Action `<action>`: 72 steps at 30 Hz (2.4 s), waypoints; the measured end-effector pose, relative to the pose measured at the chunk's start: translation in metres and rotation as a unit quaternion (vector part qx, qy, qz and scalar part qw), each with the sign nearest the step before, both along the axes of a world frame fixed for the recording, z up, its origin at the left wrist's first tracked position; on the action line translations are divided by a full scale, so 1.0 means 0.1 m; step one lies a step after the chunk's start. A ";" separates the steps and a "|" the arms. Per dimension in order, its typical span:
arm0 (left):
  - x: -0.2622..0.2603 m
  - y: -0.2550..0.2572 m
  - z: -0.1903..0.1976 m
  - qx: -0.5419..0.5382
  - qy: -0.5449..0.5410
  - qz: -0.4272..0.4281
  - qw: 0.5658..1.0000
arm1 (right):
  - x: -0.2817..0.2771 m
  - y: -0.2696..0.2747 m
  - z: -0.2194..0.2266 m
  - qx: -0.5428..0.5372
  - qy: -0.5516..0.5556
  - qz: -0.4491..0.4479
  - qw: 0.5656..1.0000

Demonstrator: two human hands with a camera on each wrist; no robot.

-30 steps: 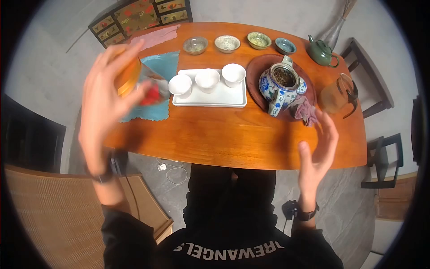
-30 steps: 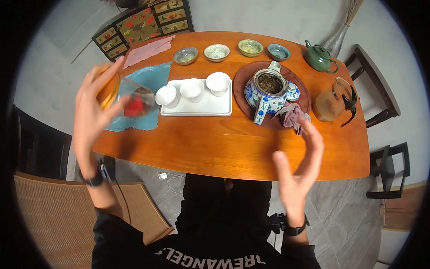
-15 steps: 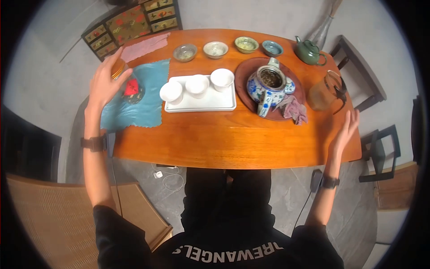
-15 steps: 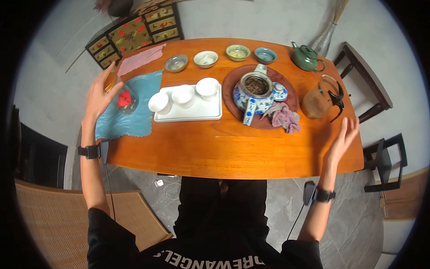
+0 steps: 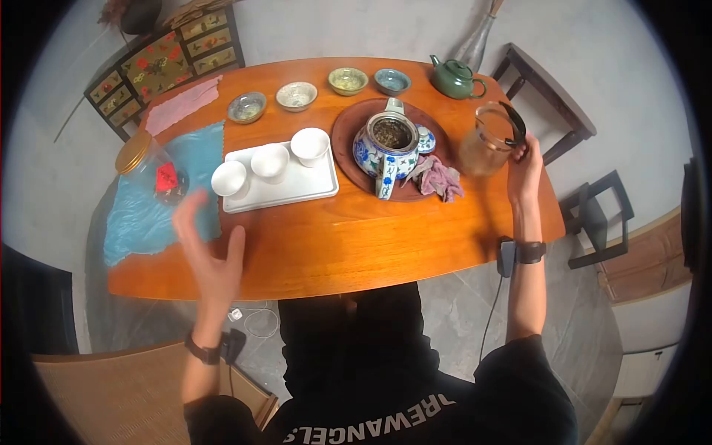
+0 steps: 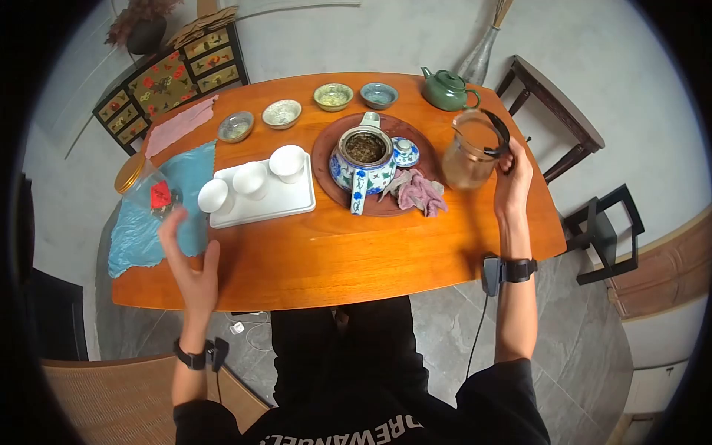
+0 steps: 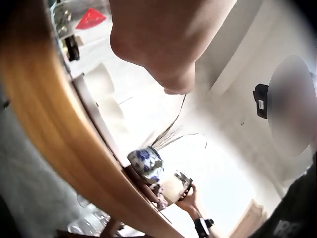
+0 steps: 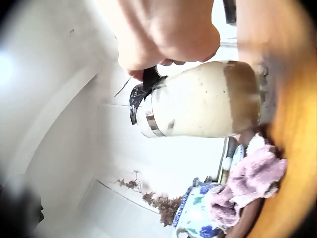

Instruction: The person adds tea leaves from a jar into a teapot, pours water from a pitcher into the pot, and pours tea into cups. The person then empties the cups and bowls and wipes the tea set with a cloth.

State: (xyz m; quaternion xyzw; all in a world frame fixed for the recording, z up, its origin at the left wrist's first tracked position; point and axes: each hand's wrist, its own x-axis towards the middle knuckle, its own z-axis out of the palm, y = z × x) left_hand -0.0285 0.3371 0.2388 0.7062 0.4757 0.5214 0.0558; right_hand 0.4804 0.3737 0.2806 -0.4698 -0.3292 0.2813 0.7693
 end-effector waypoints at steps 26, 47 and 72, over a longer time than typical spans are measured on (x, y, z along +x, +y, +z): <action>0.28 -0.22 -0.34 -0.115 0.092 -0.115 0.982 | -1.04 0.33 1.09 -0.132 -0.597 0.035 0.790; 0.28 -0.22 -0.31 -0.109 0.070 -0.123 0.984 | -0.81 0.36 0.78 -0.079 -0.423 0.066 0.900; 0.37 -0.26 -0.28 -0.142 0.115 -0.087 0.979 | 0.38 -0.29 -0.39 -0.061 0.037 -0.022 0.997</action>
